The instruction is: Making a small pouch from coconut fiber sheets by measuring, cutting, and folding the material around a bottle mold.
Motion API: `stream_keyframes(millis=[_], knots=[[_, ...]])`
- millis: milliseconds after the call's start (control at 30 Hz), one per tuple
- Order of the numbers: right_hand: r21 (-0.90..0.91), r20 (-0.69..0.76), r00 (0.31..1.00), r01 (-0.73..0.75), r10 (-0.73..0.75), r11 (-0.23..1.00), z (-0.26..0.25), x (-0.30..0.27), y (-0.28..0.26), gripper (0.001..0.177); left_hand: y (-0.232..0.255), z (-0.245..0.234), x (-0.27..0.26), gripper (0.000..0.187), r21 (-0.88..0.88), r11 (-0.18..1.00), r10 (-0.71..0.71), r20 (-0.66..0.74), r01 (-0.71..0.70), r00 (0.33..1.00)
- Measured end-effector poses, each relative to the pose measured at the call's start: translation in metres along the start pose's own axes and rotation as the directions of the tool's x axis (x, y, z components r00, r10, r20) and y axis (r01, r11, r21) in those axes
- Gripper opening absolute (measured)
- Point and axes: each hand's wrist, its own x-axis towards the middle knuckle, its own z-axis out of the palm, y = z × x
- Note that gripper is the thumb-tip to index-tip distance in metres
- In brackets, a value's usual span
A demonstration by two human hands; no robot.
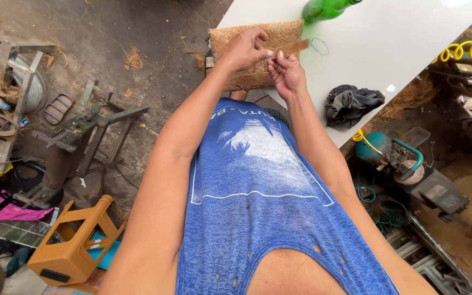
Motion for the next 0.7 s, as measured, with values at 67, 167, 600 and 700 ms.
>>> stream_keyframes(millis=[67,167,600,700], knots=[[0.025,-0.086,0.995,0.046,-0.044,0.999,-0.018,0.027,0.003,0.007,-0.008,-0.015,0.0,0.021,0.068,0.997,-0.026,0.044,0.023,0.999],[-0.264,-0.12,0.972,0.166,-0.203,0.95,-0.012,0.023,0.007,0.015,-0.032,-0.03,0.001,0.005,-0.071,0.993,-0.084,0.066,0.089,0.994],[-0.624,0.46,0.887,0.295,-0.035,-0.723,0.062,0.017,0.025,0.075,-0.057,-0.021,0.026,0.016,-0.442,0.896,-0.055,-0.03,0.036,0.998],[-0.564,0.494,0.868,0.358,0.043,-0.744,0.066,0.019,0.021,0.074,-0.063,-0.021,0.029,0.018,-0.481,0.875,-0.073,-0.003,0.062,0.997]])
